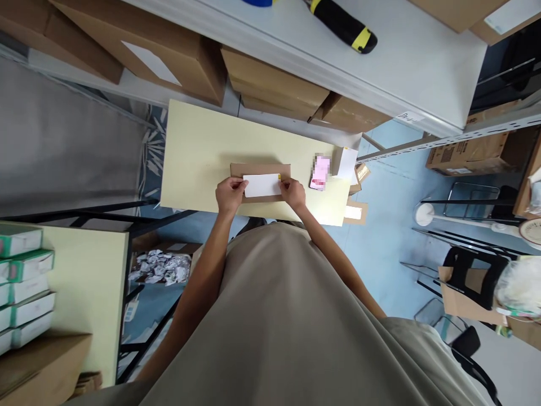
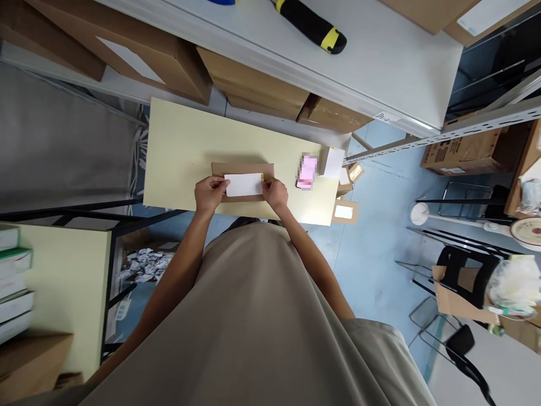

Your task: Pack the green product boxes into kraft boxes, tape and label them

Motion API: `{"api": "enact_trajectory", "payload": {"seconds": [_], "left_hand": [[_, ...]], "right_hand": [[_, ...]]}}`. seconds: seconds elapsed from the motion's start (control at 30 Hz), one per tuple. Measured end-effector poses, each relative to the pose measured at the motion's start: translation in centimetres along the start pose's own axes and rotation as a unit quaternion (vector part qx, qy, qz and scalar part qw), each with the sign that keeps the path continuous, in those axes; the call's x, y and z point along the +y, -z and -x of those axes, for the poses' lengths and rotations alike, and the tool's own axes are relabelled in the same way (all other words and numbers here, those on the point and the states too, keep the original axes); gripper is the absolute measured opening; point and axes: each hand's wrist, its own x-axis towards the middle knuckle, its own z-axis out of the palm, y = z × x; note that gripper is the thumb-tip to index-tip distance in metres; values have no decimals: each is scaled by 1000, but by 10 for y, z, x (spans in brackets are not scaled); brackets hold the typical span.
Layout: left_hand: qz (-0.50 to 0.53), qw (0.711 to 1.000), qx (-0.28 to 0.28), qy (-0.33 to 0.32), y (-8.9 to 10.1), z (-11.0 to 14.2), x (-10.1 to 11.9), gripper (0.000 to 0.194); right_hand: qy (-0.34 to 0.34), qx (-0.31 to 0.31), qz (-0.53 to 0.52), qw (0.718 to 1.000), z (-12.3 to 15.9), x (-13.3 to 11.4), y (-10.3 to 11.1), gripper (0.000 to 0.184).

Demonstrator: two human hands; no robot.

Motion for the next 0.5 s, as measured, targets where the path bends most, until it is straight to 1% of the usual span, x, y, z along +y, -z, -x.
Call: {"api": "enact_trajectory", "payload": {"seconds": [0.23,0.37,0.43,0.5], "left_hand": [[-19,1000,-8,10,1,0,4,25],[-49,999,0,17,1,1,11,24],[-69,997,9,19,1,3,16,22],[-88,996,13,17,2,7,21,20]], "right_hand": [[-21,-2,28,999,2,-9,0,25],[-34,-11,60,998,0,-10,4,25],[-20,2,88,996,3,-10,5,27],[37,30,124,991,9,-10,3,31]]}}
